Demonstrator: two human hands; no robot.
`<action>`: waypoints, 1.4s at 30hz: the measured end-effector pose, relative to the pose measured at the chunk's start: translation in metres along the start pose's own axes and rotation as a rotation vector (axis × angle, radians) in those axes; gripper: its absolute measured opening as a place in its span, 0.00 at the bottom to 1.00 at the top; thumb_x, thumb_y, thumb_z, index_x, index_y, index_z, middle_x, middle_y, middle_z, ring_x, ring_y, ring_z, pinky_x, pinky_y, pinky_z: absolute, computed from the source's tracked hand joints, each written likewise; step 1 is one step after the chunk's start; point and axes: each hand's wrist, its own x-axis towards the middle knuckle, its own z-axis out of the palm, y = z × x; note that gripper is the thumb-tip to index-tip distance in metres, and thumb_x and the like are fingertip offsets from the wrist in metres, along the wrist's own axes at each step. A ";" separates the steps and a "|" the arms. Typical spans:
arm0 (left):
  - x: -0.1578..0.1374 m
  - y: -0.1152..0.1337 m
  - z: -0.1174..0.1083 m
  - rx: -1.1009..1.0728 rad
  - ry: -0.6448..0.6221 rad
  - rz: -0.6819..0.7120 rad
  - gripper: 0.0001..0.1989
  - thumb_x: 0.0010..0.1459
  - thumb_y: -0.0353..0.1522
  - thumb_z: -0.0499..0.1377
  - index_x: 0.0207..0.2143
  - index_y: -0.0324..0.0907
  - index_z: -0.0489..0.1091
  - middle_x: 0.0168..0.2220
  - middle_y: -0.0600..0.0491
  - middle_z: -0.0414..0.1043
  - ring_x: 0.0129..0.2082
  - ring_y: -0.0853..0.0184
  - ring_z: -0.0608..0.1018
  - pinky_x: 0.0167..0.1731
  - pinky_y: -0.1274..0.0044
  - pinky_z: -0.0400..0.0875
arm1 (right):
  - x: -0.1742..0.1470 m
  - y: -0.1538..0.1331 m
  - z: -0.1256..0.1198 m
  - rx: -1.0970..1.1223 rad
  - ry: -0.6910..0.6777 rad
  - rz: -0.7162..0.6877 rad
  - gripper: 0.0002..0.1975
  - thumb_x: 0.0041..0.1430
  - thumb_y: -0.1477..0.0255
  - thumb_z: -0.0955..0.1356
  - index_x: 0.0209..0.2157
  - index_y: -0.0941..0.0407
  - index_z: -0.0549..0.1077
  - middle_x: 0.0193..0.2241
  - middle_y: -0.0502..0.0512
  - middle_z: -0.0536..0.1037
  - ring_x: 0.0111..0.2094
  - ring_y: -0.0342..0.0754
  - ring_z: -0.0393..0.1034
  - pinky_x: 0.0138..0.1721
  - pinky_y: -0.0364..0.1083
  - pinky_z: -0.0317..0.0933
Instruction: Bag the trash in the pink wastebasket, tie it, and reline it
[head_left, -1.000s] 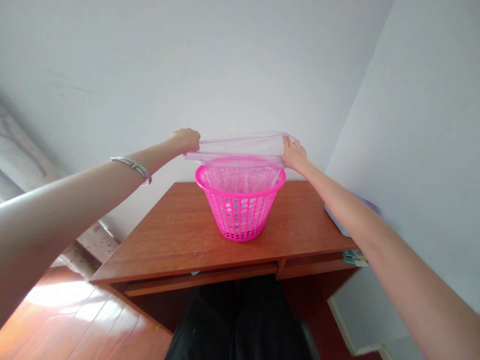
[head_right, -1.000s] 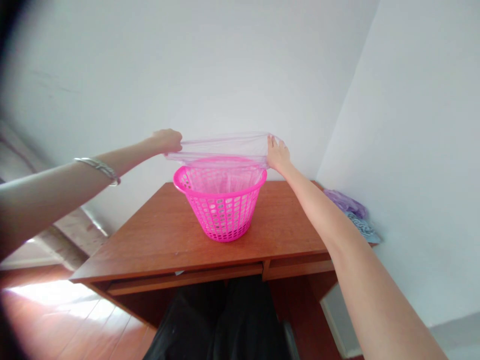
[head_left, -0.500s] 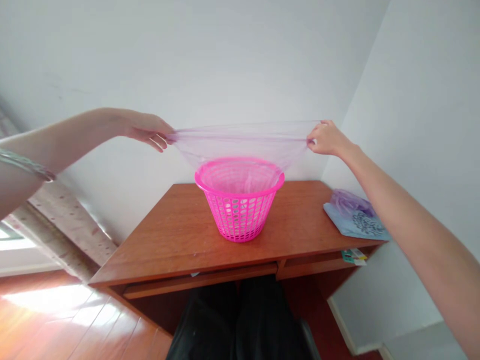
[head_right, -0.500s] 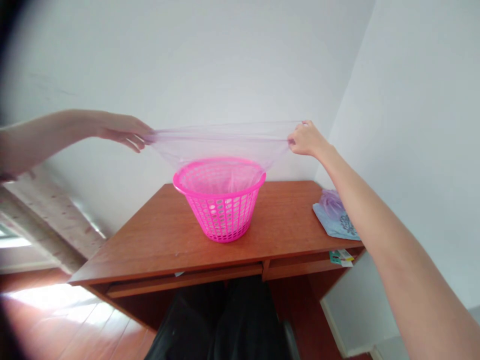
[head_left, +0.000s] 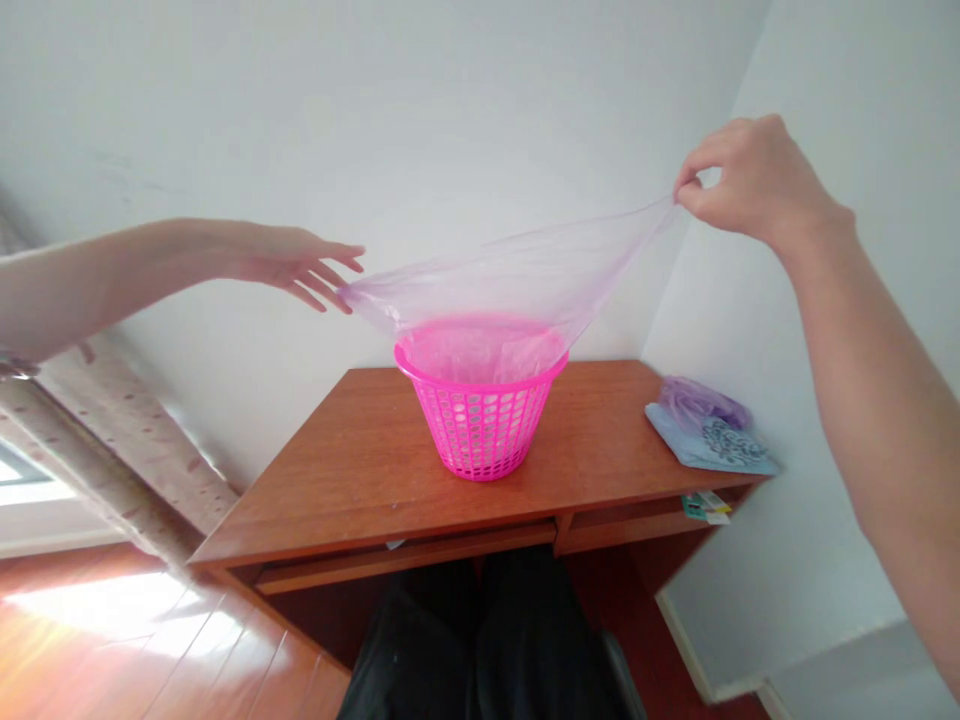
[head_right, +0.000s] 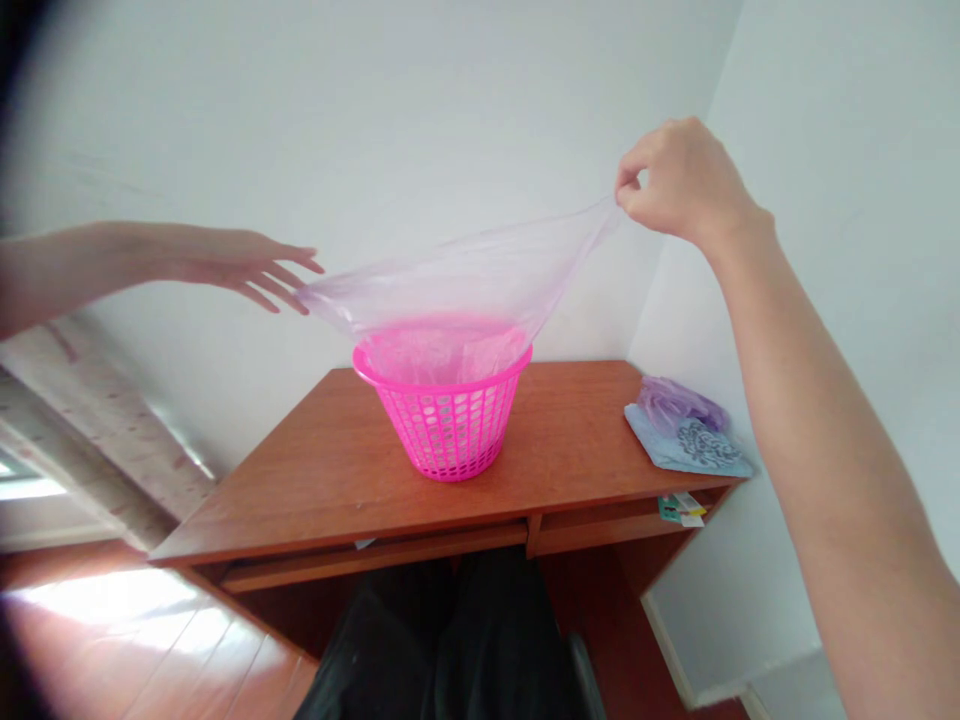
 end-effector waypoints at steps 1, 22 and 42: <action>0.003 -0.004 0.006 -0.006 -0.073 -0.049 0.21 0.54 0.39 0.62 0.45 0.32 0.73 0.37 0.39 0.79 0.34 0.55 0.80 0.37 0.63 0.75 | -0.002 -0.002 0.000 0.013 0.008 0.024 0.16 0.61 0.71 0.61 0.34 0.63 0.78 0.36 0.60 0.79 0.43 0.50 0.71 0.45 0.48 0.61; 0.013 0.021 -0.035 0.782 0.420 0.273 0.14 0.51 0.36 0.67 0.40 0.41 0.79 0.26 0.58 0.75 0.35 0.68 0.78 0.54 0.70 0.63 | -0.050 0.005 0.043 0.024 0.062 0.446 0.12 0.62 0.72 0.61 0.37 0.57 0.76 0.42 0.59 0.75 0.46 0.48 0.68 0.42 0.45 0.58; -0.008 -0.064 -0.016 -0.023 0.234 0.300 0.29 0.50 0.44 0.65 0.51 0.38 0.71 0.53 0.47 0.72 0.52 0.61 0.74 0.56 0.68 0.66 | -0.113 -0.042 0.110 1.811 0.044 0.986 0.07 0.40 0.77 0.64 0.27 0.55 0.65 0.33 0.52 0.75 0.37 0.48 0.72 0.45 0.54 0.68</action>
